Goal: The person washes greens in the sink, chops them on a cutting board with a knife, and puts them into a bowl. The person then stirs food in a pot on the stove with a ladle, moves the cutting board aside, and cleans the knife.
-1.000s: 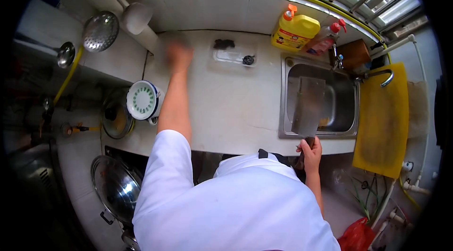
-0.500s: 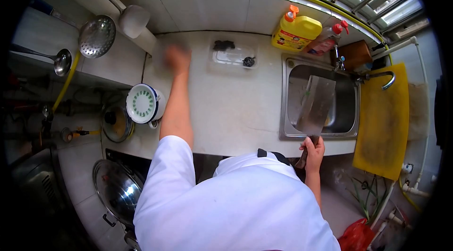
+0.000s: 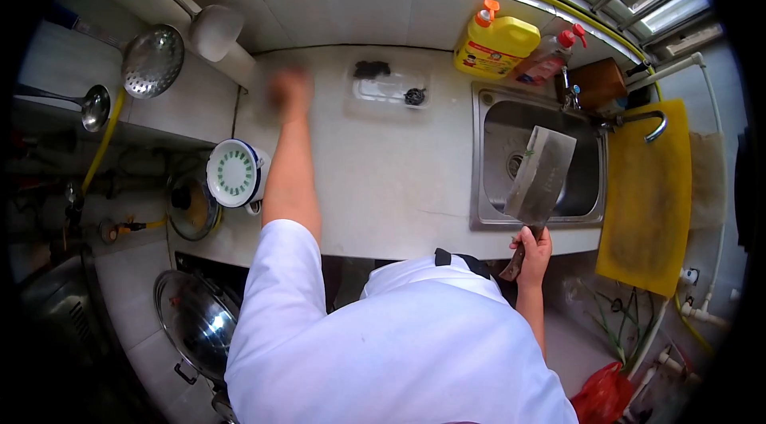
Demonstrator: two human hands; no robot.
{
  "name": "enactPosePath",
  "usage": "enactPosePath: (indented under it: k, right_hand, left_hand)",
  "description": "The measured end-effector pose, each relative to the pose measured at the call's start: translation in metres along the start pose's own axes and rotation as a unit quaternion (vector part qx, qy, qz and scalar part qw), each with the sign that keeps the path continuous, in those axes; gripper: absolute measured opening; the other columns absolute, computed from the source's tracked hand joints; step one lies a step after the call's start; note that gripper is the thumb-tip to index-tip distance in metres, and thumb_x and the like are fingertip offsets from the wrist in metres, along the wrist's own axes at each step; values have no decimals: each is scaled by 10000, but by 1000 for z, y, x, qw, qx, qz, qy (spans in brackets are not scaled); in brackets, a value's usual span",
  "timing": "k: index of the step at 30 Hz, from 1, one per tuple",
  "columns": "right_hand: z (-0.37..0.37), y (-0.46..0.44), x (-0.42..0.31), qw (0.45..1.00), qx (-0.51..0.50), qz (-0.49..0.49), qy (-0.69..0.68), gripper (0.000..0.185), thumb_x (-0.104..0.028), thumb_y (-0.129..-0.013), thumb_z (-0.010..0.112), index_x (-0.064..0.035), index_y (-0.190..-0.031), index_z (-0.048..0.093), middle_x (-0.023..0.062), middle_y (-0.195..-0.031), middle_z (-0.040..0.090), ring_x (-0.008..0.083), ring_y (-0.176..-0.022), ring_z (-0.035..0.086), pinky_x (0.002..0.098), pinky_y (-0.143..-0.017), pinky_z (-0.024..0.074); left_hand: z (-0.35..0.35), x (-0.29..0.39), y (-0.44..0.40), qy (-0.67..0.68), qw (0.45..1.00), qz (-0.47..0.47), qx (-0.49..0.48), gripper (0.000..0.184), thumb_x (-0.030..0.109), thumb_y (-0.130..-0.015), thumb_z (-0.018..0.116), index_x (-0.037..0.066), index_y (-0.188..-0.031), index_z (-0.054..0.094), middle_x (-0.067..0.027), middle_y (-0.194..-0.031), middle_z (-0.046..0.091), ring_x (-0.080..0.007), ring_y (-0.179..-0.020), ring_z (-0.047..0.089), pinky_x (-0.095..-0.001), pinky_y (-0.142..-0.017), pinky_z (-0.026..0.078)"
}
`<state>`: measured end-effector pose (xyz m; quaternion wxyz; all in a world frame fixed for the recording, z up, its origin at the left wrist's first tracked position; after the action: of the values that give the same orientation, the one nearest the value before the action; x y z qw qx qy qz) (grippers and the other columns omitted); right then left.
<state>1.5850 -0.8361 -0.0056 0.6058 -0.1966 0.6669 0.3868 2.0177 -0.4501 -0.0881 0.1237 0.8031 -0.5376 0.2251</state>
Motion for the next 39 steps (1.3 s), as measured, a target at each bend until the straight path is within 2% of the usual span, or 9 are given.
enactPosePath:
  k: [6,12,16,22,24,26,28,31,39]
  right_hand:
    - [-12,9,2,999,35,-6,-15,90,-125,-863,574,-53,-853,522,22,-686,534,103,-577,513,233,-549,448]
    - [-40,14,-4,996,86,-9,8,102,-112,-840,590,-40,-886,534,18,-701,538,93,-575,516,229,-544,459]
    - [-58,11,-10,994,109,-20,22,112,-109,-837,594,-28,-893,540,17,-708,544,85,-584,527,226,-549,476]
    - [-72,12,-11,991,125,-51,-19,102,-118,-843,592,-37,-887,547,23,-720,576,79,-600,546,221,-565,490]
    - [-72,14,-12,990,122,-51,-41,95,-113,-843,590,-39,-882,546,25,-720,578,80,-599,547,221,-566,490]
    - [-73,17,-13,990,121,-50,-44,91,-108,-843,586,-40,-886,545,23,-720,573,79,-603,547,219,-568,489]
    - [-72,22,-11,990,102,-46,-88,100,-111,-842,588,-38,-893,542,21,-723,567,77,-612,546,220,-571,489]
    - [-72,29,-9,992,77,-34,-99,113,-119,-840,593,-39,-901,542,18,-728,563,76,-619,544,223,-576,492]
    - [-54,29,-6,996,13,-12,-85,133,-151,-831,608,-52,-895,545,16,-695,556,83,-571,534,209,-546,473]
  left_hand:
    - [53,-37,-45,-45,998,50,-6,183,285,-762,669,115,-821,700,-50,-807,675,-226,-772,599,-346,-834,439]
    - [29,31,24,513,848,25,-128,180,159,-781,711,29,-885,642,14,-807,614,-50,-734,515,-211,-694,410]
    - [-20,146,175,566,771,133,-259,157,154,-795,701,31,-861,629,34,-761,590,-39,-714,507,-205,-646,412]
    - [19,245,326,379,739,459,-316,191,75,-689,714,26,-844,613,-76,-770,626,-223,-746,602,-299,-709,474]
    - [35,255,357,299,742,561,-212,260,61,-671,691,37,-919,617,-100,-862,642,-321,-796,596,-349,-776,476]
    - [51,263,372,276,747,555,-239,328,99,-680,716,46,-985,608,-82,-887,646,-267,-799,608,-325,-774,481]
    - [66,271,383,374,717,302,-505,370,149,-678,756,18,-984,594,-63,-860,641,-185,-779,602,-285,-738,482]
    - [63,279,399,427,654,177,-599,354,217,-717,758,5,-954,602,-36,-867,620,-112,-807,569,-242,-767,448]
    - [61,254,396,480,630,78,-605,227,169,-734,744,6,-853,640,-24,-779,627,-89,-727,566,-218,-666,448]
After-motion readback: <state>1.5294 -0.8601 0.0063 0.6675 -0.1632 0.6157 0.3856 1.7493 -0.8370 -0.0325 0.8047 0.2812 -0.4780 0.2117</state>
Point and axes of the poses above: each hand's wrist, its own y-axis away from the middle knuckle, its own z-axis out of the palm, x = y × z, the point moved 4 cm from there along -y, towards the middle knuckle
